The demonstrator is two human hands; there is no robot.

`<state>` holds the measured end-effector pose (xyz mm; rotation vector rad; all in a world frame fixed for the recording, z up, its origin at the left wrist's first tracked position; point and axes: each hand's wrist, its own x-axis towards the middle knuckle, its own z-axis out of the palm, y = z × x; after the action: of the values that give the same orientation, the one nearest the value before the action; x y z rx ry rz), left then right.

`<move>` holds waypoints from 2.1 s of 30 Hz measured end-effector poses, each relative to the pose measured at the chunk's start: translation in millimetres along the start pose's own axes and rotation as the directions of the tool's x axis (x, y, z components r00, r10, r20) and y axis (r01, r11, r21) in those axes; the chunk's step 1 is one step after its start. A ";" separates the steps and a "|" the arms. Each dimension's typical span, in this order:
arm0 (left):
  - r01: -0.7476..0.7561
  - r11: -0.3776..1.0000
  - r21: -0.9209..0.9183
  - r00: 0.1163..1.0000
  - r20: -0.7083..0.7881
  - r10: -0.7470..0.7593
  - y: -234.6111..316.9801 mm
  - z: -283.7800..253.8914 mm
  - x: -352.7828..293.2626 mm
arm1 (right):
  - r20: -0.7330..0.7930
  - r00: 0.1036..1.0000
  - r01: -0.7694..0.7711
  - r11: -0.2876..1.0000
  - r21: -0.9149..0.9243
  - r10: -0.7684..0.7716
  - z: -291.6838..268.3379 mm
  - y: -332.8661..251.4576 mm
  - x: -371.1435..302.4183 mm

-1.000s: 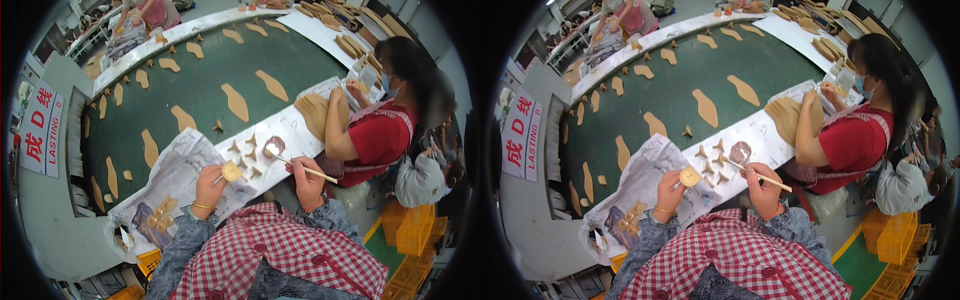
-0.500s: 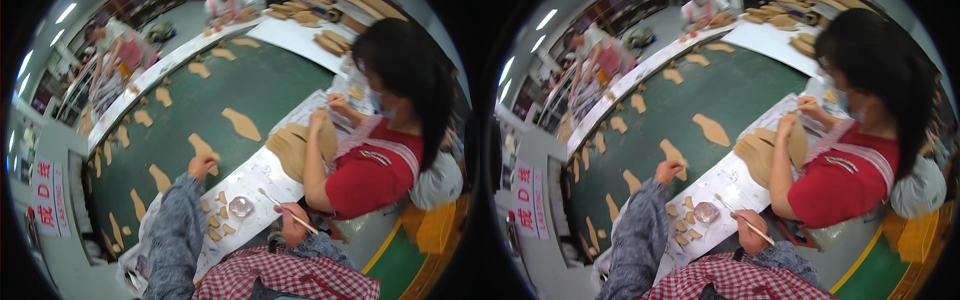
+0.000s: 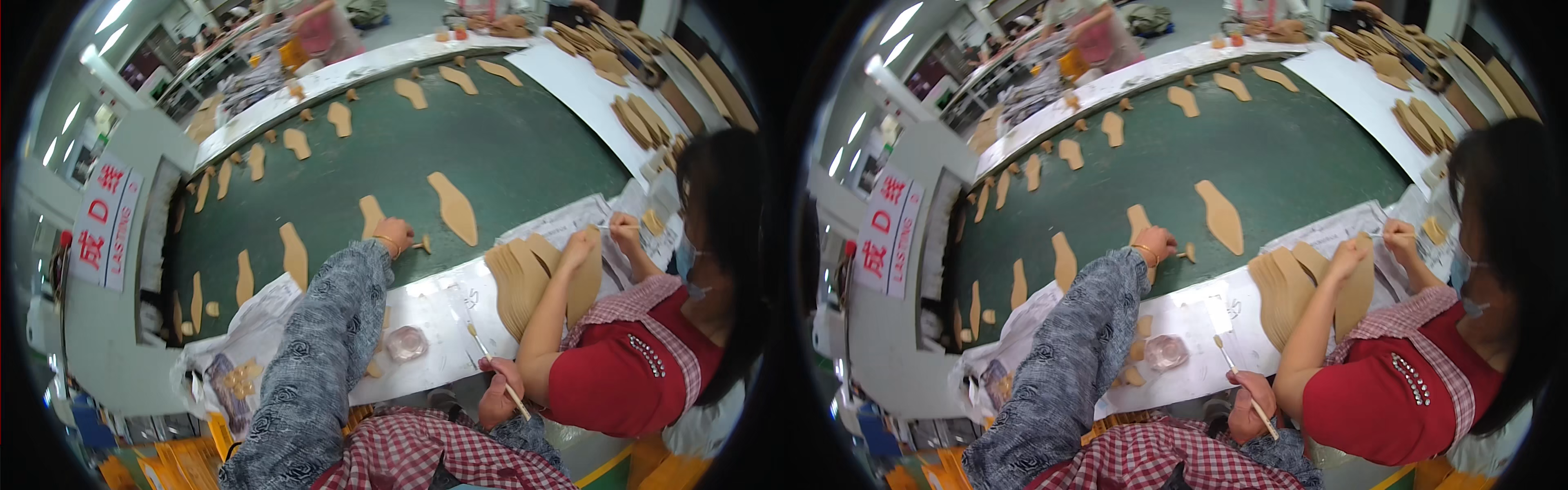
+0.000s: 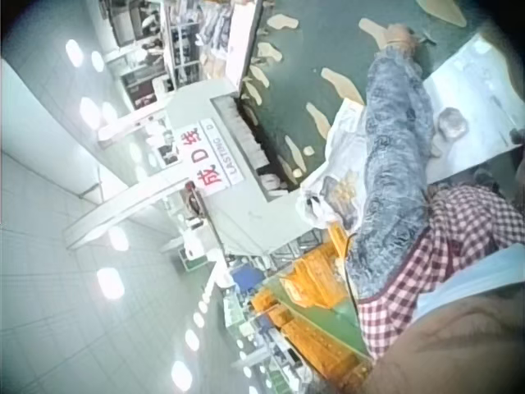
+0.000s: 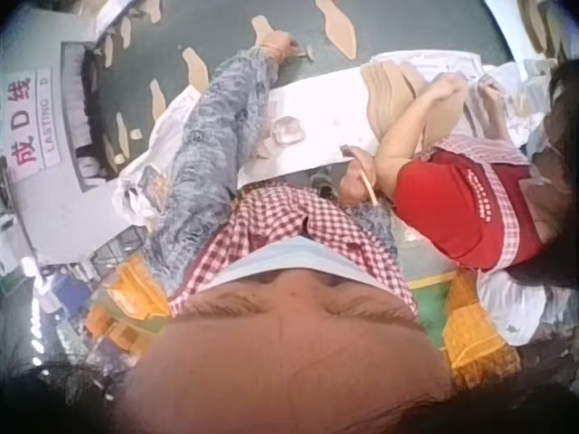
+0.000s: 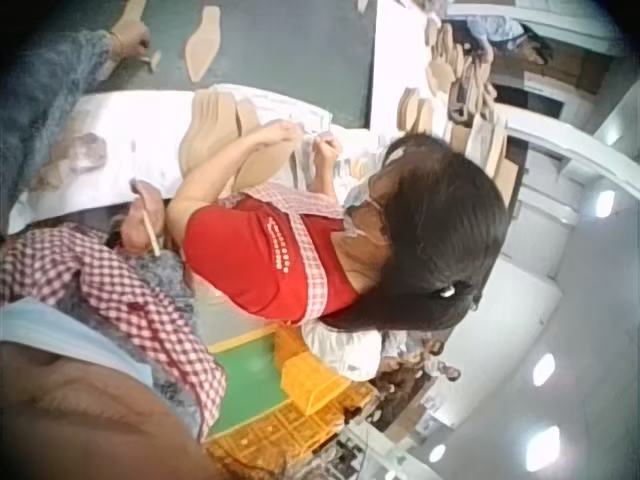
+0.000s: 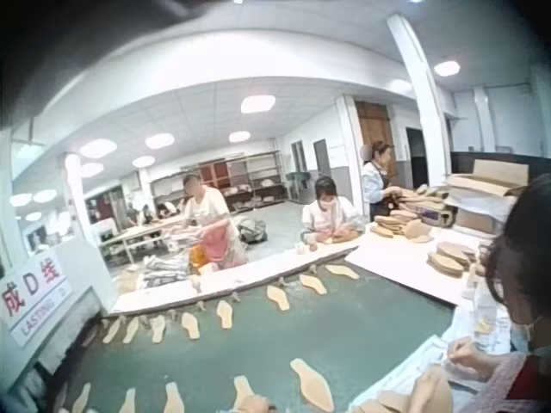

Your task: The person takes a wrapped bundle from a yellow basket, unwraps it on the workstation, and applies glue to shoe heel pieces with a brush before placing them down.

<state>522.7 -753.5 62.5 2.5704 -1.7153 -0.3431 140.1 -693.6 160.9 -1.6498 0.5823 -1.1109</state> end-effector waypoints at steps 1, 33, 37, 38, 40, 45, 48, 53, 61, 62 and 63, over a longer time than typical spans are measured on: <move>-0.010 0.997 -0.083 0.998 -0.056 0.005 -10.8 -14.4 -12.5 | 0.020 1.000 0.004 1.000 0.008 -0.004 3.3 -3.4 0.8; 0.328 0.944 0.042 0.830 -0.489 -0.267 -191.1 33.1 -503.2 | 0.190 0.982 -0.053 0.979 0.199 0.014 146.9 -136.5 -99.9; 0.213 0.976 0.053 0.909 -0.376 -0.179 -163.5 40.4 -477.1 | 0.157 0.987 -0.052 0.978 0.200 0.020 128.3 -133.0 -87.4; 0.199 0.979 0.039 0.919 -0.356 -0.172 -154.7 43.8 -472.0 | 0.153 0.988 -0.053 0.981 0.187 0.025 123.9 -129.8 -81.3; 0.230 0.968 -0.101 0.912 -0.325 -0.251 -138.5 48.6 -456.9 | 0.137 0.990 -0.060 0.990 0.125 0.042 112.1 -112.4 -66.1; 0.365 0.762 -0.535 0.866 -0.105 -0.488 -103.7 56.1 -427.6 | 0.116 0.986 -0.106 0.990 -0.093 0.117 89.9 -42.8 -28.8; 0.299 0.265 -0.917 0.859 0.138 -0.493 -112.2 78.0 -423.3 | 0.153 0.978 -0.087 0.941 -0.327 0.143 86.9 -12.8 -17.2; 0.210 0.417 -0.884 0.911 0.023 -0.411 -114.9 88.2 -427.0 | 0.225 0.968 0.025 0.848 -0.529 0.113 93.2 8.4 -9.2; 0.408 0.731 -0.547 0.755 -0.248 -0.607 -77.0 75.2 -421.6 | 0.259 0.954 0.034 0.804 -0.593 0.151 93.7 25.3 -6.1; 0.413 0.723 -0.554 0.727 -0.277 -0.628 -73.3 70.9 -422.5 | 0.257 0.954 0.029 0.805 -0.592 0.154 91.5 25.9 -5.1; 0.415 0.724 -0.551 0.729 -0.275 -0.627 -72.9 69.7 -423.8 | 0.223 0.959 -0.036 0.857 -0.514 0.174 87.8 26.9 -3.4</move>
<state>419.4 -330.4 53.4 2.4545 -0.6048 -0.1175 219.4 -659.0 129.9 -2.1472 0.8285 -0.6654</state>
